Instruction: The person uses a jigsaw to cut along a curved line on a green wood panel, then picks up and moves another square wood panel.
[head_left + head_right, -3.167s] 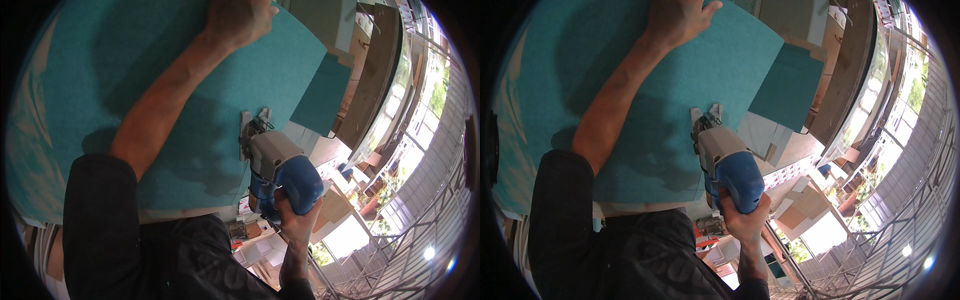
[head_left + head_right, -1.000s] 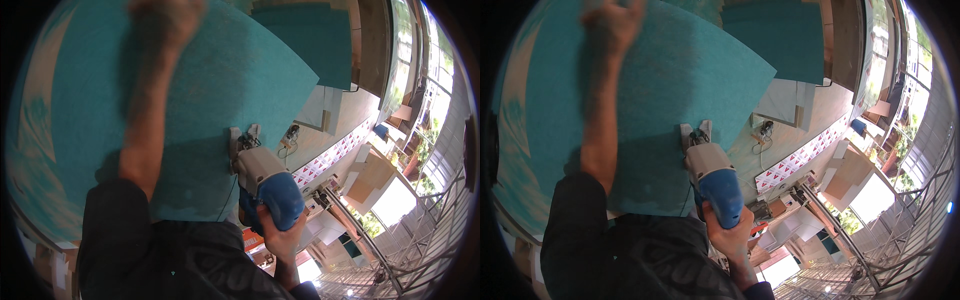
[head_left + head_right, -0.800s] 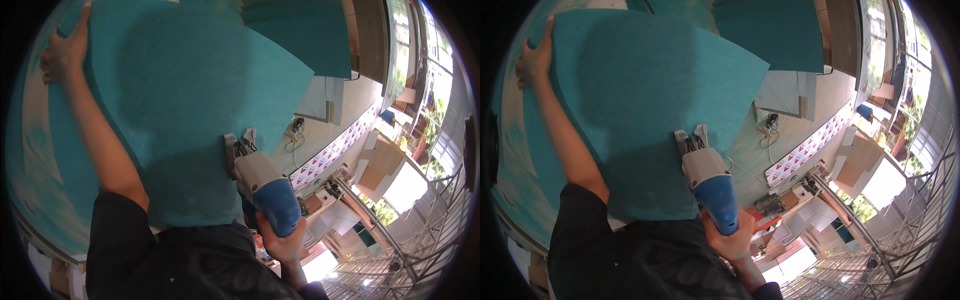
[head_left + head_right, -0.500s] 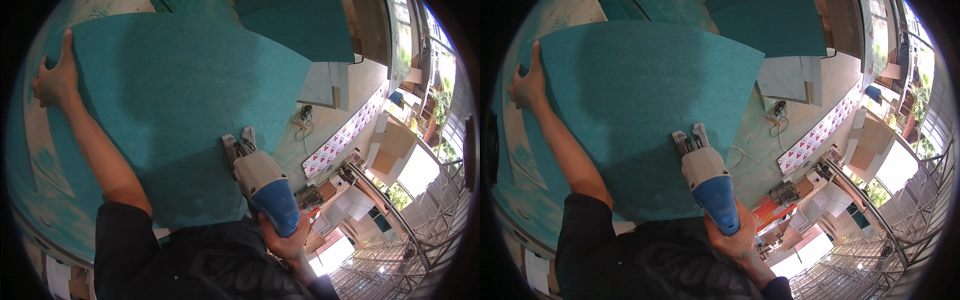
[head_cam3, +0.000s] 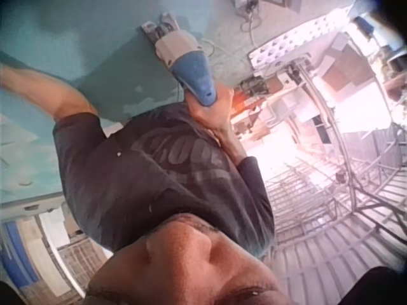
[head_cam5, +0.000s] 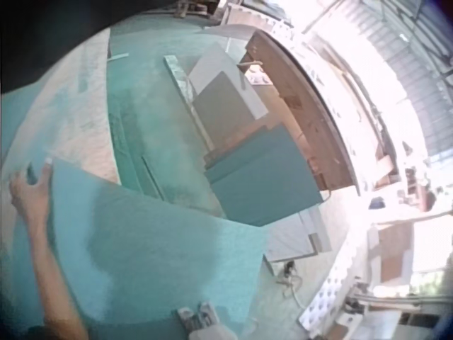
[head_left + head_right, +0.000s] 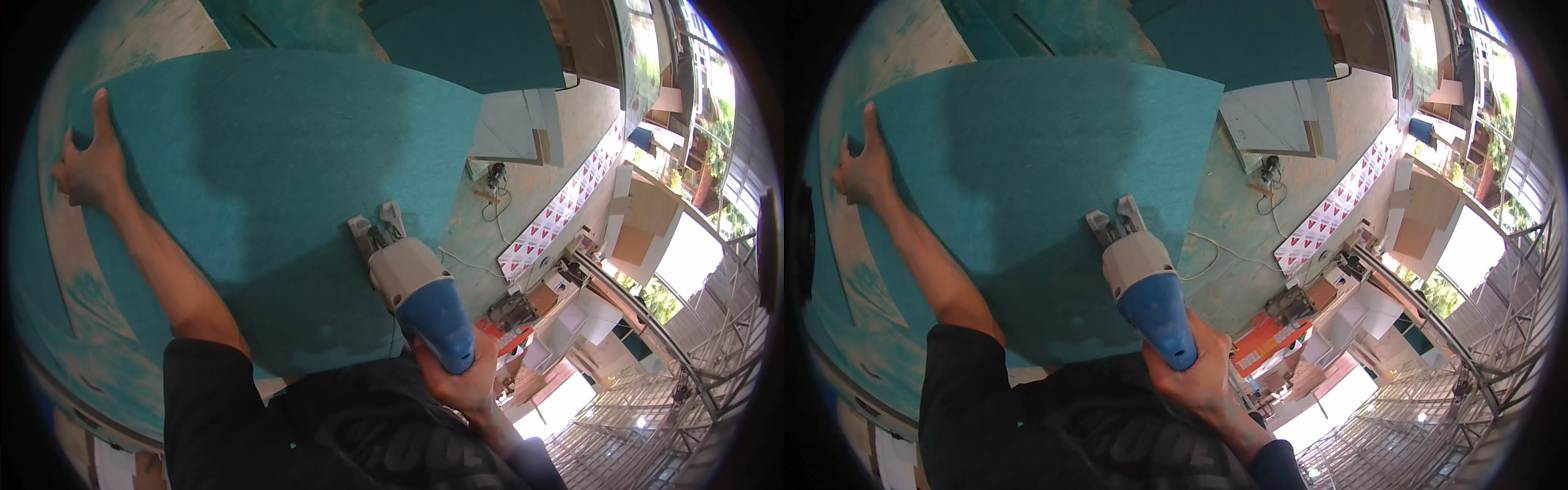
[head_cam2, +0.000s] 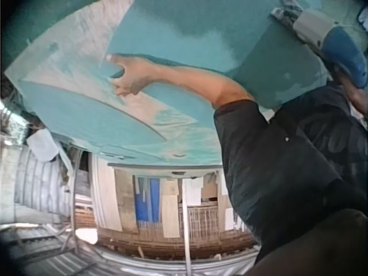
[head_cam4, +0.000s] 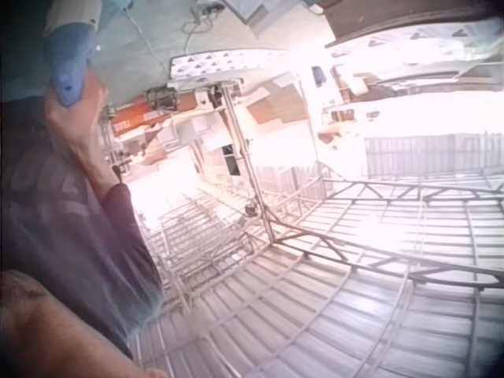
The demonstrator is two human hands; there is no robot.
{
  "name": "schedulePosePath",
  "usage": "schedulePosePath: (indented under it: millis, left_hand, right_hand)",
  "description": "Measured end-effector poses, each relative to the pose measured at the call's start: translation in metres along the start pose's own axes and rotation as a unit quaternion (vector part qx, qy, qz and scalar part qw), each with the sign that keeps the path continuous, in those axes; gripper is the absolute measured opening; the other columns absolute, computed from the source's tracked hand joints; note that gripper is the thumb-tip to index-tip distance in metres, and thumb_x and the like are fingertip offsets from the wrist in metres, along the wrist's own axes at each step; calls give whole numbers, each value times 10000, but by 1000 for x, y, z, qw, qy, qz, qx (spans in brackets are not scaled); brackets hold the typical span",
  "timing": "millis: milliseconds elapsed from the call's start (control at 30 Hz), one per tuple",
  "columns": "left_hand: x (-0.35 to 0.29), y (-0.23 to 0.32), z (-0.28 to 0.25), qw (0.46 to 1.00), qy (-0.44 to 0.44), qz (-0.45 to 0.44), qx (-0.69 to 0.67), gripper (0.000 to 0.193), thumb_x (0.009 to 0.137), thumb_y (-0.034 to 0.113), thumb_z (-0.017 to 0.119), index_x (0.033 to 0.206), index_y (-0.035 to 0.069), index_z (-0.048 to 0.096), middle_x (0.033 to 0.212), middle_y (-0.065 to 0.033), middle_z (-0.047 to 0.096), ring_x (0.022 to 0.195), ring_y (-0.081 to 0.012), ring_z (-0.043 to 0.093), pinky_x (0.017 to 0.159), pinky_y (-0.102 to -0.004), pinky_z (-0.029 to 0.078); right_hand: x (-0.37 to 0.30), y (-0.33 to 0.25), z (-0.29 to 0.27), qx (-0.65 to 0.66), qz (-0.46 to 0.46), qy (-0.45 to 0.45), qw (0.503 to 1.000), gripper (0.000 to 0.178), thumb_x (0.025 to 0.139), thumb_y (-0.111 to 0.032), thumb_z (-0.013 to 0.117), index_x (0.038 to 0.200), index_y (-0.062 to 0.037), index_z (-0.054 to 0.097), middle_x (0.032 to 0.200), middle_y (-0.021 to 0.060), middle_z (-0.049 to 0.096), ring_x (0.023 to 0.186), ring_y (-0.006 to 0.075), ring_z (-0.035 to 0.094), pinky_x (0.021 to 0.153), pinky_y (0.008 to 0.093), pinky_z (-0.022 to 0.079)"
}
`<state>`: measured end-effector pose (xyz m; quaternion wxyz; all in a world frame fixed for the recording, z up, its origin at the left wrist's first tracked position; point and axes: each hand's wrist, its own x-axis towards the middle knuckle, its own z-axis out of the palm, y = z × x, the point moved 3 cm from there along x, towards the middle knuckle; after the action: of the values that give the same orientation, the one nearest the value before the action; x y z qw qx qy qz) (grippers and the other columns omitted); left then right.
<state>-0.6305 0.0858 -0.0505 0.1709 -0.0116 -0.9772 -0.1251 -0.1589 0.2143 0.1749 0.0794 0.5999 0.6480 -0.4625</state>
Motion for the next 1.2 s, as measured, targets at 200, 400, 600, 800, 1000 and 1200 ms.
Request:
schedulePosePath:
  millis: [200, 400, 600, 800, 1000, 1200]
  left_hand:
    - [-1, 4, 4, 1000, -13, 12, 12, 1099, 644, 965, 612, 1352, 128, 679, 1338, -212, 565, 1315, -391, 497, 1089, -610, 352]
    - [-5, 8, -4, 1000, -7, 9, 6, 1071, 659, 956, 616, 1359, 147, 675, 1341, -193, 567, 1322, -368, 493, 1095, -609, 341]
    - [-4, 11, -9, 1000, -27, 3, 6, 1026, 687, 915, 649, 1326, 112, 688, 1301, -173, 569, 1286, -346, 514, 1063, -584, 390]
    - [-3, 9, -8, 999, -50, -16, -12, 1103, 664, 953, 620, 1363, 101, 662, 1321, -184, 547, 1297, -352, 504, 1094, -606, 333]
    - [-4, 7, -10, 999, -46, -12, -8, 1081, 684, 935, 625, 1361, 94, 663, 1329, -192, 545, 1293, -359, 507, 1105, -598, 343]
    - [-10, 16, -13, 1000, -29, 8, 4, 1033, 724, 897, 638, 1336, 66, 673, 1301, -199, 556, 1297, -363, 507, 1081, -588, 388]
  right_hand:
    - [5, -5, 0, 0, -20, 7, 1000, 131, 827, -64, 711, 935, 2, 677, 727, 155, 681, 652, 212, 707, 642, 334, 533]
    - [7, -4, -1, -9, -31, 5, 999, 133, 797, -58, 714, 913, -11, 670, 724, 153, 674, 645, 245, 705, 640, 342, 535]
    - [12, -3, -5, -10, -27, -6, 1000, 160, 759, -76, 739, 884, -22, 656, 718, 165, 669, 639, 304, 703, 631, 364, 537]
    - [14, -12, -6, -6, -3, -18, 1000, 158, 814, -51, 745, 958, -2, 702, 769, 94, 717, 712, 151, 711, 670, 314, 542]
    - [16, -13, -3, -5, -10, -28, 1000, 185, 813, -56, 749, 983, -1, 704, 753, 92, 715, 690, 138, 699, 651, 311, 540]
    - [18, -23, -1, -3, -22, -12, 1000, 136, 800, -48, 718, 914, 0, 661, 711, 132, 665, 628, 191, 673, 630, 329, 527]
